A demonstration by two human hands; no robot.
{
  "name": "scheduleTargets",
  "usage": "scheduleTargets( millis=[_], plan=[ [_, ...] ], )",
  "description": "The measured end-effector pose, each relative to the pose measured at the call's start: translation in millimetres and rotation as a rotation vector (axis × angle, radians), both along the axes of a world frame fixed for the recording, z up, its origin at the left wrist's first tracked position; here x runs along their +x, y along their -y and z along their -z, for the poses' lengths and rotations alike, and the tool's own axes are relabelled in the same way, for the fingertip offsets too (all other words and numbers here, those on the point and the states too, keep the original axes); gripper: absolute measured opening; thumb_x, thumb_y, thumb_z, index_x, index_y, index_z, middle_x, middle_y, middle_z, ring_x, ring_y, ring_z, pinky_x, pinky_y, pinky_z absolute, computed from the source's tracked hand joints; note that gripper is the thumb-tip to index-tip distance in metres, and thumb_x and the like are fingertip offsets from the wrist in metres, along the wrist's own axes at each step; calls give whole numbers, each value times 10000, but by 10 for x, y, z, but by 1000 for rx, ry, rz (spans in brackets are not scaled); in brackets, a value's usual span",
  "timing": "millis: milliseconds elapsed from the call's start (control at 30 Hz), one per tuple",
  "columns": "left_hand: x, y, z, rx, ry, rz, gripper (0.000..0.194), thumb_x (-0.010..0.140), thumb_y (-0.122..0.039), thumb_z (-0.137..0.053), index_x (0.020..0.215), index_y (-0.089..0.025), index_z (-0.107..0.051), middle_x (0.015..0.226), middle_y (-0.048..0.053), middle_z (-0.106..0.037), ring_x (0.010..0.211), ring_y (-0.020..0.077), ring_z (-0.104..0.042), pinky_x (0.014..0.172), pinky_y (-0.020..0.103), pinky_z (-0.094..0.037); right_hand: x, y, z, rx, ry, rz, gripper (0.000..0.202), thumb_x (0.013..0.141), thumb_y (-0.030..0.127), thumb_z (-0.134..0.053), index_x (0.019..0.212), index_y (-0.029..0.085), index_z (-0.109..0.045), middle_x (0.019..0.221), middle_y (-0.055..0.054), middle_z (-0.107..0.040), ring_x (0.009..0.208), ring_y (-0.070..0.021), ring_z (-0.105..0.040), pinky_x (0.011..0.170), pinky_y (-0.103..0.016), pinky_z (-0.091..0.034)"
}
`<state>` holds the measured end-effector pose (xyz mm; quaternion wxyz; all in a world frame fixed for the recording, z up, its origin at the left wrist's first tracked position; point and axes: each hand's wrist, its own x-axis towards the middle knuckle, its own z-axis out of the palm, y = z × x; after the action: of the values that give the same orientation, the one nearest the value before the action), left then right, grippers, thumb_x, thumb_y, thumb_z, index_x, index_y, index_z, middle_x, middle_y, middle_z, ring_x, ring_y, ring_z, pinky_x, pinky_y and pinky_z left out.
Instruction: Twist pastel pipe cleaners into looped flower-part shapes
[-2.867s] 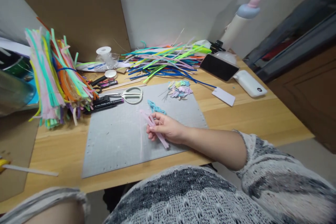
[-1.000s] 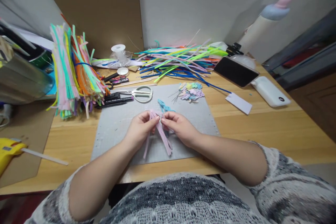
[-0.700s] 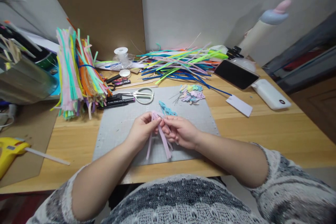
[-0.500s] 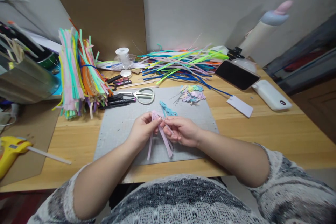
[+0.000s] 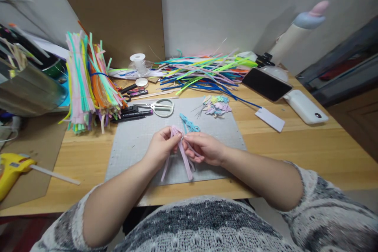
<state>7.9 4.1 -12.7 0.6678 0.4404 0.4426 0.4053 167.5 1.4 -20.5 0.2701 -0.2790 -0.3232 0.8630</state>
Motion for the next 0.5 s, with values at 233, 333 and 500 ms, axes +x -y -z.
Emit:
scheduleTargets(
  millis=[233,333,500],
  plan=[
    [23,5,-63,-107,148,-34,281,690,-339,-724,851,-144,-603,572,-9,-623,467,76,-513,474,181,-365,-24,26,28,20,-12,48,271,880,376,-488,731,150,-504,480,31,-534,324,-62,-449,306,-139,-285],
    [15,-9,-51,-108,149,-61,338,656,-310,-752,928,-148,-633,560,-33,-602,447,60,-481,468,174,-354,-19,28,43,7,44,36,276,883,371,-478,736,140,-522,491,11,-563,346,-78,-496,322,-147,-344],
    [-3,-21,-17,-84,94,69,242,736,-333,-692,678,-114,-607,525,2,-594,441,46,-436,451,171,-311,-20,27,41,2,79,41,269,874,334,-450,742,123,-553,496,-7,-580,361,-91,-525,330,-155,-373]
  ],
)
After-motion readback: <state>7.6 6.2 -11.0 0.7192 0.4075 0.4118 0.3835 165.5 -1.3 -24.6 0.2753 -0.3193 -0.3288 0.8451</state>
